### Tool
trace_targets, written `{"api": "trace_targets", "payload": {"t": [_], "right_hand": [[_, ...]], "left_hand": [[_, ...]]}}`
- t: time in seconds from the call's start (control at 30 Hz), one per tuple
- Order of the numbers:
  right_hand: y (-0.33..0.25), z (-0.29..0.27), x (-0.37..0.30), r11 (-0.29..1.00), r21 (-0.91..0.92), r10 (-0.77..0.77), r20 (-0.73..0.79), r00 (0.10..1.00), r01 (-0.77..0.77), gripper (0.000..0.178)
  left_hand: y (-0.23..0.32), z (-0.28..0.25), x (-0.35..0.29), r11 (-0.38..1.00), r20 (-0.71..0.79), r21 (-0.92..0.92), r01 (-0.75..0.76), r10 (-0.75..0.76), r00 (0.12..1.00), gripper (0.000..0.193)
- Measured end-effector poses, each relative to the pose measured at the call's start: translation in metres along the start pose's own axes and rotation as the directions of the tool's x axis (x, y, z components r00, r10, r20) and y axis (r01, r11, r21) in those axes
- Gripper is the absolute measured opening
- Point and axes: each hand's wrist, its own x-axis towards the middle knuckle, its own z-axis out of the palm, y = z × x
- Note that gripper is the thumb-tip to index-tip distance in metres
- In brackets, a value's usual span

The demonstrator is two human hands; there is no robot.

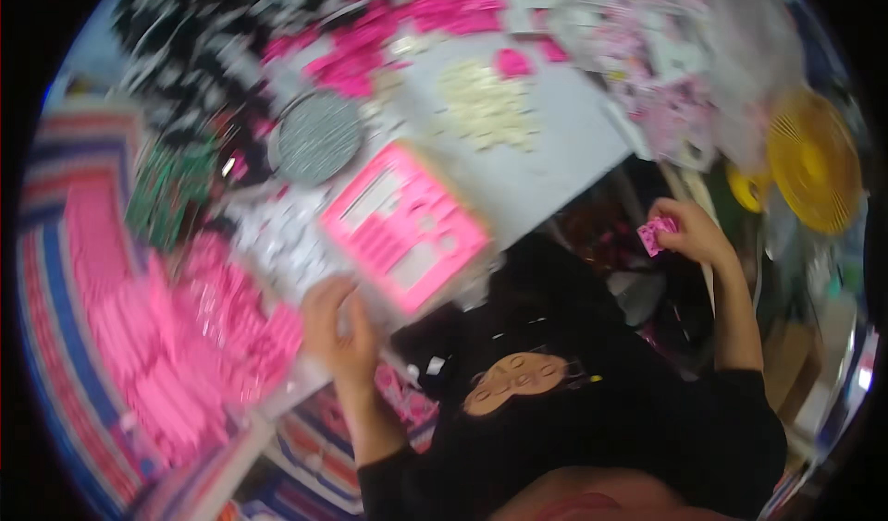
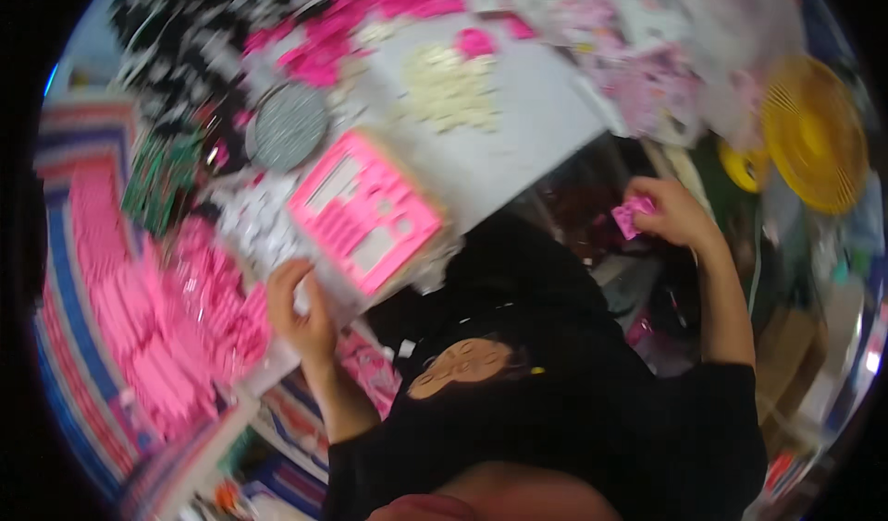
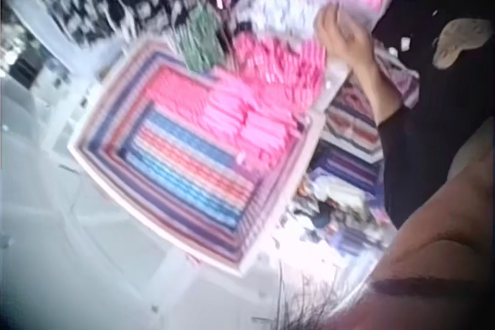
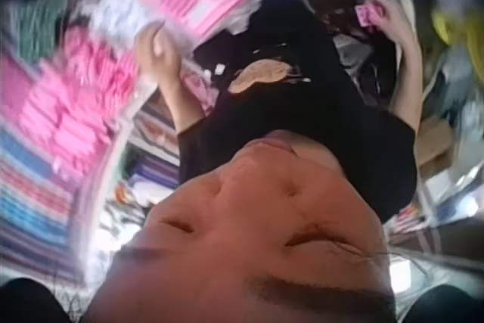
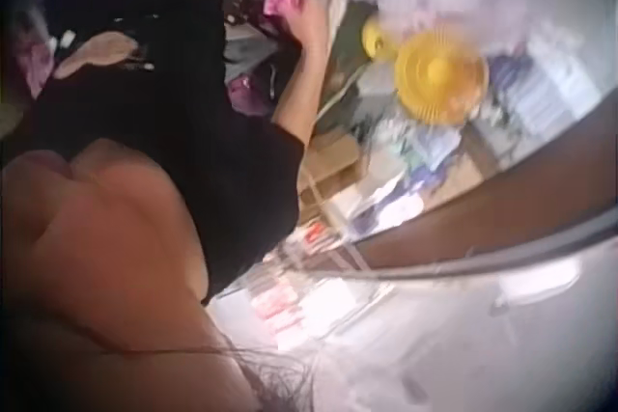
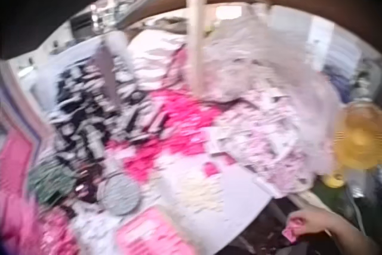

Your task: Assembling electronic components and plastic parts into toy calculators using a hot glue gun.

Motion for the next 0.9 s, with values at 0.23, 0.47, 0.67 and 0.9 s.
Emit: {"api": "trace_targets", "payload": {"t": [0.23, 0.47, 0.67, 0.9], "right_hand": [[-0.095, 0.032, 0.030, 0.931, -0.207, -0.296, 0.058, 0.954, 0.301, 0.058], [-0.204, 0.008, 0.085, 0.643, -0.166, -0.753, 0.044, 0.657, 0.748, 0.035], [-0.271, -0.029, 0.163, 0.359, 0.110, -0.660, -0.673, 0.335, 0.927, 0.037], [-0.335, -0.032, 0.205, -0.019, 0.477, -0.794, -0.541, 0.276, 0.879, 0.054]], "left_hand": [[-0.006, -0.003, 0.004, 0.994, 0.155, 0.106, -0.022, 0.006, 0.988, 0.025], [0.009, 0.008, 0.014, 0.931, 0.486, 0.290, -0.221, 0.056, 0.872, 0.045], [-0.023, -0.001, 0.091, 0.977, 0.116, 0.168, -0.128, 0.110, 0.987, 0.024], [-0.061, -0.013, 0.159, 0.962, -0.214, 0.255, 0.097, -0.042, 0.976, 0.015]]}}
